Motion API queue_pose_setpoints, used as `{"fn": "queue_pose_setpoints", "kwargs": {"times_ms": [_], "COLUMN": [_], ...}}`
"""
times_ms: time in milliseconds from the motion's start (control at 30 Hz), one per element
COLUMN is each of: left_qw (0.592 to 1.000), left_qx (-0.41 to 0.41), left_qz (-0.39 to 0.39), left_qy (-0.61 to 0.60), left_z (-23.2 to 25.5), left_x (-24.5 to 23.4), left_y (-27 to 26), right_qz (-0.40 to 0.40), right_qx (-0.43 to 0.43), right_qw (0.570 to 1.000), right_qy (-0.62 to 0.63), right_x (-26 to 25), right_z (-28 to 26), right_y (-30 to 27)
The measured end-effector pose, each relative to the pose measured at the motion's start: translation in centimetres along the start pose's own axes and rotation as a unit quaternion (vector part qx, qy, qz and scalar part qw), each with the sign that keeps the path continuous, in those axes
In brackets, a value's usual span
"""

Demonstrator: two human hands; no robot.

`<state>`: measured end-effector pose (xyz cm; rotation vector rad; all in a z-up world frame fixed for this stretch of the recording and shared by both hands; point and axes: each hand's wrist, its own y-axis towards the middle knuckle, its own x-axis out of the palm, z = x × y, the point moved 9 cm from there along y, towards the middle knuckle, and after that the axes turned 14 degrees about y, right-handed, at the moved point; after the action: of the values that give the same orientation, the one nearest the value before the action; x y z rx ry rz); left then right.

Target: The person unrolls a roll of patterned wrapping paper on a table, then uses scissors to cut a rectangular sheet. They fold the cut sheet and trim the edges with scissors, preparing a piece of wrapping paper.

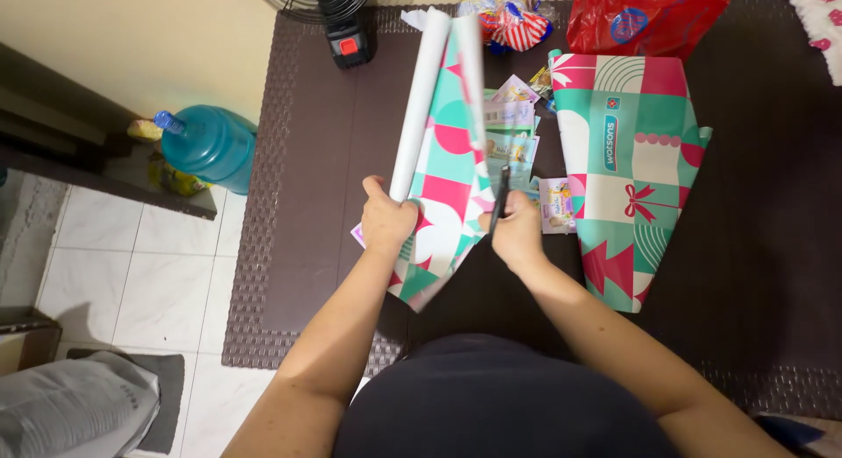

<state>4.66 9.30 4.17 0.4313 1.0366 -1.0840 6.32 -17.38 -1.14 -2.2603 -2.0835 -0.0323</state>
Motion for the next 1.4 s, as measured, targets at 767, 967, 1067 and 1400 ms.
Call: {"fn": "queue_pose_setpoints", "kwargs": {"times_ms": [767, 967, 1067, 1400], "left_qw": [0.956, 0.974, 0.983, 0.987], "left_qx": [0.222, 0.174, 0.122, 0.076], "left_qz": [-0.076, -0.051, -0.045, -0.02], "left_qy": [0.175, 0.138, 0.131, 0.137], "left_z": [-1.4, -1.2, -0.7, 2.3], "left_x": [8.3, 6.7, 3.5, -2.6], "left_y": [-2.7, -3.1, -3.4, -5.9], "right_qz": [-0.017, 0.147, 0.188, 0.186], "right_qx": [0.046, -0.107, -0.19, -0.117], "right_qw": [0.994, 0.95, 0.869, 0.818], "right_qy": [0.095, -0.253, -0.416, -0.531], "right_x": [-4.9, -9.7, -12.6, -20.4], "right_z": [2.6, -1.8, -5.4, -2.9], "right_y": [-1.9, -2.7, -4.3, -5.9]}}
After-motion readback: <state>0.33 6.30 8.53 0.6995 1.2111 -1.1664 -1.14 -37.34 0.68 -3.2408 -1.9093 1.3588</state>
